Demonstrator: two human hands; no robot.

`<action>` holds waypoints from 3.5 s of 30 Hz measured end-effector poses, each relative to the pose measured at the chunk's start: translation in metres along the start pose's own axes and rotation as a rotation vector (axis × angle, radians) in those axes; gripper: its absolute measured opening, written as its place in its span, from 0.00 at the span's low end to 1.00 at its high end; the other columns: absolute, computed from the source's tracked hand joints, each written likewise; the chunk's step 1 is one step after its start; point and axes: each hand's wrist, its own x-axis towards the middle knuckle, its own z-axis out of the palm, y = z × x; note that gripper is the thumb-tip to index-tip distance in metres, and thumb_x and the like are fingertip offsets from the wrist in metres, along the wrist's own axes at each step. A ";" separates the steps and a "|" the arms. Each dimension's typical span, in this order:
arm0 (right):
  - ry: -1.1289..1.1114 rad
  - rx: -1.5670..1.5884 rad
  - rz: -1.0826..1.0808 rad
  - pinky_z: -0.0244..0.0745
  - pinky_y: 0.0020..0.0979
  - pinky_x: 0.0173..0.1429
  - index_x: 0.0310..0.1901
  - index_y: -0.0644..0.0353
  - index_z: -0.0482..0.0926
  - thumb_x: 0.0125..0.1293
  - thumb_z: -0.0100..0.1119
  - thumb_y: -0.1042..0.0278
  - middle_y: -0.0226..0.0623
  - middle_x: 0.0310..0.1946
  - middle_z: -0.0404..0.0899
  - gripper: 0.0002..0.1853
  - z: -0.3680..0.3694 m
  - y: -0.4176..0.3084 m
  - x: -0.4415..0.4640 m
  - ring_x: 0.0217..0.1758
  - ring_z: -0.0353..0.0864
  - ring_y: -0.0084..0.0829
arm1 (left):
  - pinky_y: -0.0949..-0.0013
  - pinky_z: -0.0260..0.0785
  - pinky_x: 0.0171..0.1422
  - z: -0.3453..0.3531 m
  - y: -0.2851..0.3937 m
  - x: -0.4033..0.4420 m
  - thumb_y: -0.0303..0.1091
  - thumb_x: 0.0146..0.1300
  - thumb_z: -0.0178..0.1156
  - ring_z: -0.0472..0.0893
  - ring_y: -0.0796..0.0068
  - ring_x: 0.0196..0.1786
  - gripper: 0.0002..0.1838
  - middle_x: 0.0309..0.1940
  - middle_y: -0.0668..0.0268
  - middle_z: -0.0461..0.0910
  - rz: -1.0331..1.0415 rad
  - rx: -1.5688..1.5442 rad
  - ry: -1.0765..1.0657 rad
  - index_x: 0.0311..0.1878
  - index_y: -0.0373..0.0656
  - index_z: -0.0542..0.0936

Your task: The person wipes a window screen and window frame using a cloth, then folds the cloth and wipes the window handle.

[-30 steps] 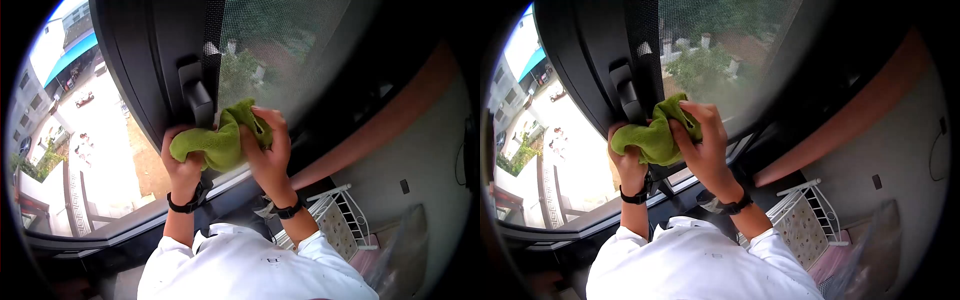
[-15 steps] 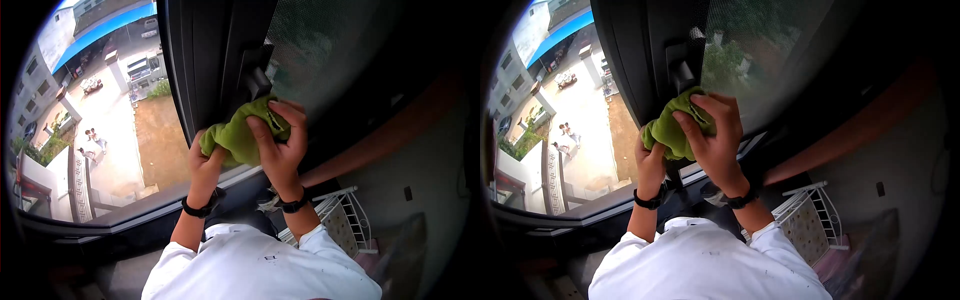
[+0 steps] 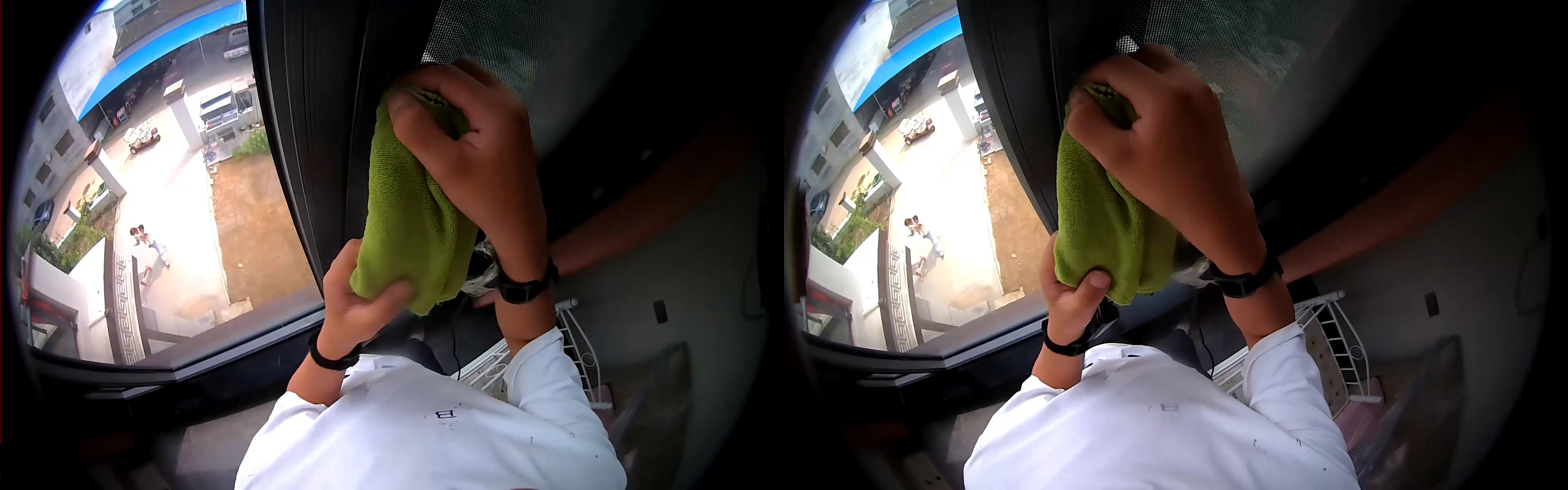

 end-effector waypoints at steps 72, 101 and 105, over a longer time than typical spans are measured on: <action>0.280 0.458 0.820 0.67 0.24 0.43 0.40 0.63 0.71 0.70 0.48 0.62 0.33 0.31 0.72 0.11 0.062 0.025 -0.133 0.35 0.70 0.20 | 0.78 0.66 0.47 -0.037 -0.058 0.010 0.19 0.60 0.49 0.73 0.80 0.41 0.14 0.39 0.66 0.74 0.122 0.463 0.248 0.50 0.34 0.70; 0.303 0.468 0.468 0.67 0.26 0.50 0.52 0.62 0.65 0.69 0.50 0.59 0.36 0.43 0.69 0.18 0.051 -0.002 -0.090 0.45 0.69 0.23 | 0.77 0.67 0.52 -0.003 -0.043 0.045 0.27 0.66 0.51 0.75 0.80 0.47 0.15 0.47 0.66 0.75 0.124 0.109 0.216 0.55 0.37 0.67; 0.226 0.455 0.566 0.69 0.25 0.44 0.48 0.62 0.68 0.68 0.52 0.58 0.34 0.37 0.72 0.16 0.047 -0.002 -0.091 0.39 0.71 0.22 | 0.78 0.66 0.52 -0.006 -0.040 0.039 0.27 0.67 0.50 0.74 0.81 0.47 0.14 0.46 0.67 0.75 0.072 0.104 0.198 0.54 0.37 0.68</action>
